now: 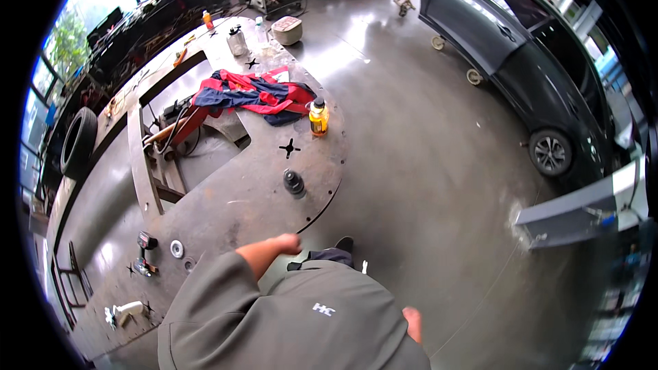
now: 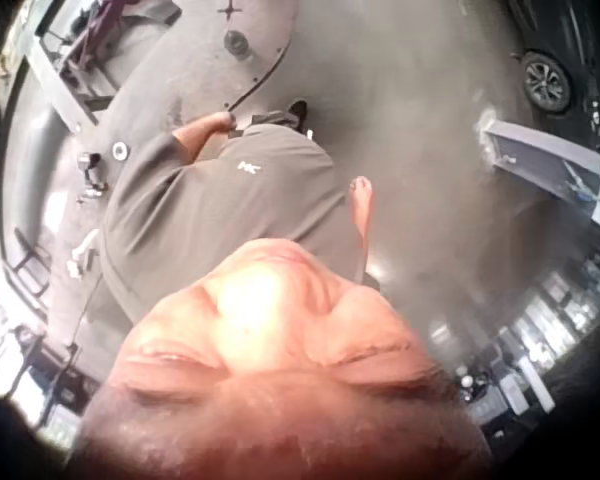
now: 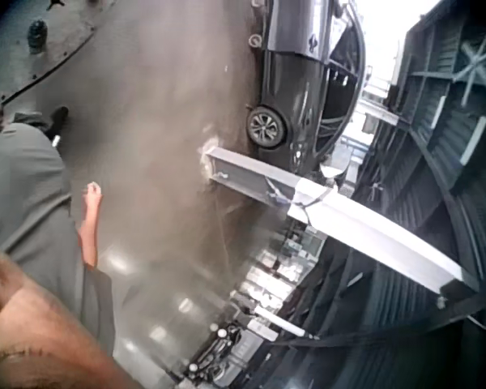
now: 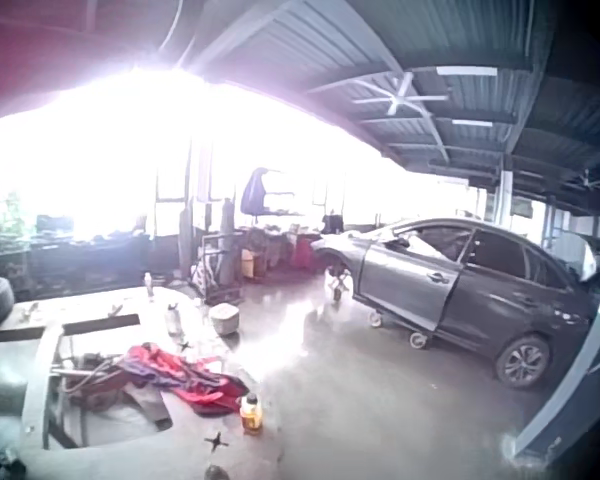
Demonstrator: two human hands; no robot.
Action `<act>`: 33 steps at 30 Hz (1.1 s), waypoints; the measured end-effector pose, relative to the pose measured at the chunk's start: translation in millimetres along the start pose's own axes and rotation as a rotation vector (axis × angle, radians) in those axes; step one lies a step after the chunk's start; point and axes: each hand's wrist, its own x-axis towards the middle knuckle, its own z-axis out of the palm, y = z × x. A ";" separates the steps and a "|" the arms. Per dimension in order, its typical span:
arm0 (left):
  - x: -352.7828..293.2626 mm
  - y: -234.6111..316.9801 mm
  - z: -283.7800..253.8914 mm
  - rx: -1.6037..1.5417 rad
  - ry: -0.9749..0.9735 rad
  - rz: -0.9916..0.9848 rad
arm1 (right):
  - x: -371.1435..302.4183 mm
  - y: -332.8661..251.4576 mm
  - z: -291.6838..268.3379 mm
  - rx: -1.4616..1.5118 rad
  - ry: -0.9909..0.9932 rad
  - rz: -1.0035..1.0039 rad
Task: The person installs rubber seals, a door handle, and a handle cap onto a car door by hand. The person retrieves a screwdriver and inserts it into the car door edge to tighten the assembly.
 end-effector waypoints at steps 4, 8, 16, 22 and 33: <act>97.7 160.8 -242.7 -0.281 0.415 0.209 | 67.8 -22.2 -3.3 -0.078 -0.118 0.325; 139.3 244.3 -402.2 -0.410 0.510 0.329 | 197.7 -76.7 -26.7 -0.135 -0.168 0.380; 280.6 193.8 -420.8 -0.274 0.197 -0.225 | 500.0 -236.0 -115.6 -0.153 -0.185 0.358; 298.9 163.7 -380.6 -0.363 -0.109 -0.408 | 776.3 -478.1 -170.6 0.000 0.035 0.146; 541.6 83.8 -633.6 -0.570 0.025 -0.436 | 1055.8 -704.8 -54.4 -0.153 -0.220 0.097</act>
